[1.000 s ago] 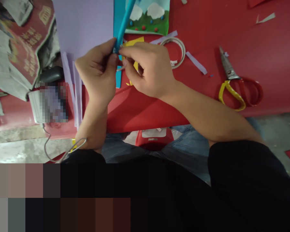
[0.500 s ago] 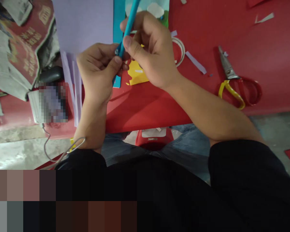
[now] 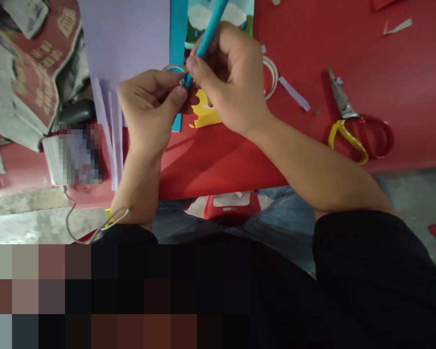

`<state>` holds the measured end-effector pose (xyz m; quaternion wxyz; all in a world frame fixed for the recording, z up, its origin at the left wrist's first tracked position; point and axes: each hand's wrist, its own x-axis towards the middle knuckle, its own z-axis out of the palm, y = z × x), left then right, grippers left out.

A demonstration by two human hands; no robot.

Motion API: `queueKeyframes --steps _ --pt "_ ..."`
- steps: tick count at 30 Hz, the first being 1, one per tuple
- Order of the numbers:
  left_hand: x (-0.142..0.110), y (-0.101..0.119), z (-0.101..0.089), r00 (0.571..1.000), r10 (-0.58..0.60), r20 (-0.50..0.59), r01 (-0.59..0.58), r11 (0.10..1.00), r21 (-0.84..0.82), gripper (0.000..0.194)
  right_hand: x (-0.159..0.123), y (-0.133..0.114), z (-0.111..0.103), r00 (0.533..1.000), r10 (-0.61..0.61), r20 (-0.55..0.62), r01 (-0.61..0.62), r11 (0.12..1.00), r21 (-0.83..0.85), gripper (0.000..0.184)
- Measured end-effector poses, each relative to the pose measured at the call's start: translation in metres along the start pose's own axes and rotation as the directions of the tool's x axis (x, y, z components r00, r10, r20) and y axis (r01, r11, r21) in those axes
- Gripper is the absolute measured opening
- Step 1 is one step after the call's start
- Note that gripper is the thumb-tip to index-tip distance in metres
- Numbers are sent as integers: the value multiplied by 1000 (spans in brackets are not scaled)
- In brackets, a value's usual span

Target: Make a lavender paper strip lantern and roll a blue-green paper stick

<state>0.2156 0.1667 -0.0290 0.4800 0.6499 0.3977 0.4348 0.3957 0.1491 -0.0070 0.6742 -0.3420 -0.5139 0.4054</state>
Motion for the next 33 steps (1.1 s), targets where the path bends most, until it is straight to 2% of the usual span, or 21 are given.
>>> queueKeyframes --steps 3,7,12,16,18,22,27,33 --pt "0 5 0 1000 -2 -6 2 1000 -14 60 0 -1 0 1000 -5 -7 5 1000 -26 27" --pt "-2 10 1 999 -11 -34 10 1000 -6 57 0 6 0 998 -60 -29 59 998 -22 23" --pt "-3 13 3 999 39 -23 -40 999 -19 55 0 11 0 995 -94 -16 95 995 7 18" --pt "-7 22 6 995 65 -70 -69 996 -55 34 -1 8 1 993 -115 -5 115 993 -16 17" --pt "-10 27 6 997 29 -77 -33 998 -49 30 -3 5 1 997 -83 11 83 996 -30 16" --pt "-11 34 5 997 -57 -51 54 997 -53 37 -6 1 2 996 -84 8 85 996 -39 14" --pt "-10 31 3 1000 -1 -13 -1 989 -147 30 -9 -4 5 999 -48 -26 45 996 -80 25" --pt "-12 27 -1 999 -8 36 12 993 -118 31 -9 -8 8 998 -1 -67 -5 996 -86 38"
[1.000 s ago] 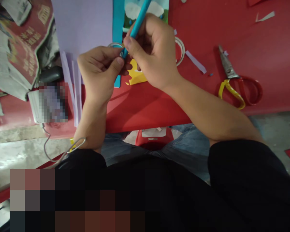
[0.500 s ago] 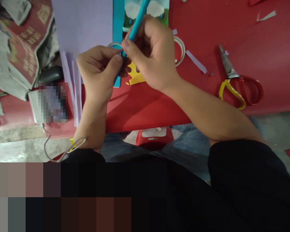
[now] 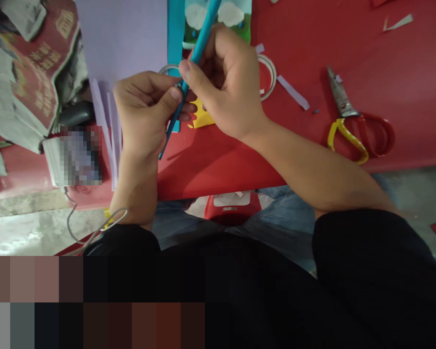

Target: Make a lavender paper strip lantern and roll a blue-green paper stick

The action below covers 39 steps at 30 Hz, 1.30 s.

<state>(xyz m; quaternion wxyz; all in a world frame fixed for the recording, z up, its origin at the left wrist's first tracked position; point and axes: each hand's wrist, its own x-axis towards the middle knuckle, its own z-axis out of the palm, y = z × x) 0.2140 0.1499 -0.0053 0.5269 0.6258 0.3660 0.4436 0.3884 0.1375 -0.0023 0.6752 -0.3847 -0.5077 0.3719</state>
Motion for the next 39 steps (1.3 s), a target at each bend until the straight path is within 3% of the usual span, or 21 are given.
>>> queueKeyframes --steps 7,12,16,21,24,27,32,39 --pt "0 4 1 999 28 14 -28 1000 -8 37 0 -2 3 999 20 -26 -21 999 -31 48" --pt "-4 11 3 1000 16 0 -16 990 137 41 0 -3 3 999 5 -51 -8 999 -51 50" --pt "-6 9 2 994 109 28 -112 983 143 31 -1 1 4 998 -18 -60 16 999 -29 47" --pt "-5 0 3 988 155 30 -157 976 151 34 -2 5 6 995 -37 -95 40 999 31 39" --pt "-4 -4 5 967 256 9 -256 961 109 22 -3 3 5 996 -22 -85 23 1000 5 39" --pt "-5 -2 7 944 329 -27 -317 925 209 13 -3 -1 3 997 -5 -76 1 998 -56 41" --pt "-11 8 7 938 345 -29 -283 812 510 15 -3 -2 1 996 33 -85 -40 995 -88 34" --pt "-11 -3 0 973 221 -65 -160 851 500 26 -2 12 4 994 -19 -105 9 995 -102 43"
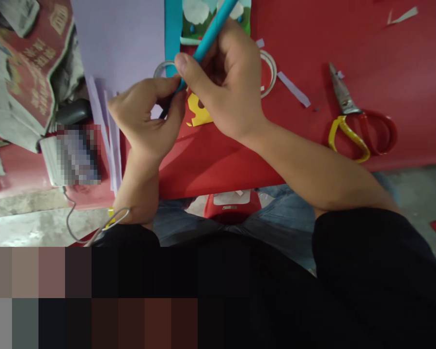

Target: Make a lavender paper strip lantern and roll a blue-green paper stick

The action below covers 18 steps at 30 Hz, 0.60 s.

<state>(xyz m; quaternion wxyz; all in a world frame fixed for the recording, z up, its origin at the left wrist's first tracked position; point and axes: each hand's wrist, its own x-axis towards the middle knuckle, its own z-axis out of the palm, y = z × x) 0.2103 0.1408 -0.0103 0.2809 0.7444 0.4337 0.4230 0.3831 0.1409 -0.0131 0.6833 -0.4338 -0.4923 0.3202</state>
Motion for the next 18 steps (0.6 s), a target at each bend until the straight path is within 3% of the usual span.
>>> queueKeyframes --steps 3,7,11,14,18 --pt "1 5 -1 1000 17 -17 -16 998 60 26 1 -5 0 999 -33 -16 33 999 28 46" --pt "1 17 -2 999 -22 -36 24 999 48 22 3 -15 -4 999 24 34 -25 1000 19 48" --pt "1 14 -1 998 -63 -21 63 998 27 27 3 -20 -4 999 -13 36 14 999 -31 49" --pt "1 5 2 1000 6 -2 -6 998 60 31 1 -22 -2 1000 5 23 -3 998 -65 56" --pt "4 0 2 979 202 -4 -200 973 110 27 3 -15 -2 998 35 55 -34 999 -14 51"
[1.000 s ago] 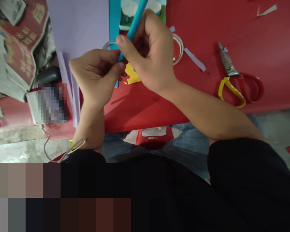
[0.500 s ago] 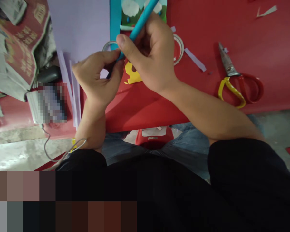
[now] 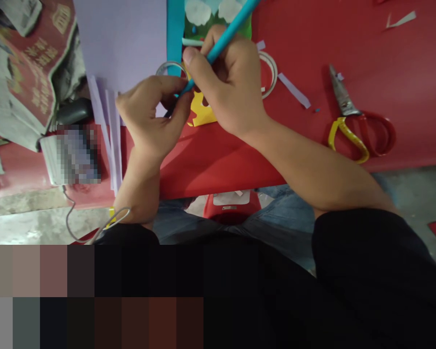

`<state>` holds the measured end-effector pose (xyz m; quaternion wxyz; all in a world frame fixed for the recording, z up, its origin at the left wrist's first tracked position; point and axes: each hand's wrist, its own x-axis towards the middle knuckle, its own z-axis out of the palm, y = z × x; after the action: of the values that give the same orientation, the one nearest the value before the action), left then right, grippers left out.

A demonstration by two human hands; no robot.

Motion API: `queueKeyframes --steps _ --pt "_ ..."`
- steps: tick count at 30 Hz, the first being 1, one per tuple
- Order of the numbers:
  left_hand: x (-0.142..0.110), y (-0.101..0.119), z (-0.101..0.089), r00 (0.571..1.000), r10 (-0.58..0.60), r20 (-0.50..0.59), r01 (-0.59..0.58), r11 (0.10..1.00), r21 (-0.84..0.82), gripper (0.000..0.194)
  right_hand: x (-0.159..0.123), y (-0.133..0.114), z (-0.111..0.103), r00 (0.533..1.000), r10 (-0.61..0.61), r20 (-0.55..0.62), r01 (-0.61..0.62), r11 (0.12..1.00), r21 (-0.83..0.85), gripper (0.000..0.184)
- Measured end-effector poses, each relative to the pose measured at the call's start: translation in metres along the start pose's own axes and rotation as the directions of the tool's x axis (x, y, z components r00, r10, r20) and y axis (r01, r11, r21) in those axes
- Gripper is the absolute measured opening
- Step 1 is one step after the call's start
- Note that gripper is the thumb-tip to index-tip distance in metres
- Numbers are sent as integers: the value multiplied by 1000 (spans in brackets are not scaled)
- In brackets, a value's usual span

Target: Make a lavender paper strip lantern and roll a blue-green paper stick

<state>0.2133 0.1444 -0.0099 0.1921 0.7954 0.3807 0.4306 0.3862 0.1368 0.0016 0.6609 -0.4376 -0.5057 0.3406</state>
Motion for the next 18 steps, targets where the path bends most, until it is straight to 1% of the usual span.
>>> queueKeyframes --steps 2,4,5,7,9,10,11,12,13,14,16,18 --pt "3 4 -2 999 47 -13 -47 999 9 21 3 8 0 999 -19 38 16 997 79 49" --pt "6 11 -5 998 45 -47 -45 999 4 18 6 14 -1 992 -86 94 71 985 160 47" --pt "7 14 -7 996 37 -82 -37 999 6 17 8 16 -1 986 -124 108 103 977 186 45" --pt "10 20 -8 980 32 -197 -33 999 -1 18 9 17 -2 979 -190 68 173 964 202 32" --pt "11 21 -7 950 -19 -312 -5 997 -78 18 8 17 -3 955 -291 52 277 942 190 24" --pt "11 20 -5 940 -71 -333 22 989 -149 21 7 18 -4 939 -340 54 327 929 170 23" --pt "11 18 -3 939 -140 -313 66 970 -236 25 6 19 -6 924 -381 40 373 918 136 23" --pt "12 17 -2 942 -216 -255 127 937 -325 27 5 20 -8 913 -408 23 405 911 78 22" --pt "12 15 -1 941 -293 -168 205 890 -406 27 4 21 -10 906 -424 16 424 906 2 20" --pt "12 15 1 931 -358 -75 282 833 -477 26 2 23 -12 889 -458 20 458 886 -66 16" --pt "13 15 2 889 -451 78 401 687 -606 27 0 26 -17 827 -558 74 562 811 -163 12" --pt "13 18 4 857 -484 176 448 531 -720 33 -2 29 -19 756 -637 150 655 732 -188 12"
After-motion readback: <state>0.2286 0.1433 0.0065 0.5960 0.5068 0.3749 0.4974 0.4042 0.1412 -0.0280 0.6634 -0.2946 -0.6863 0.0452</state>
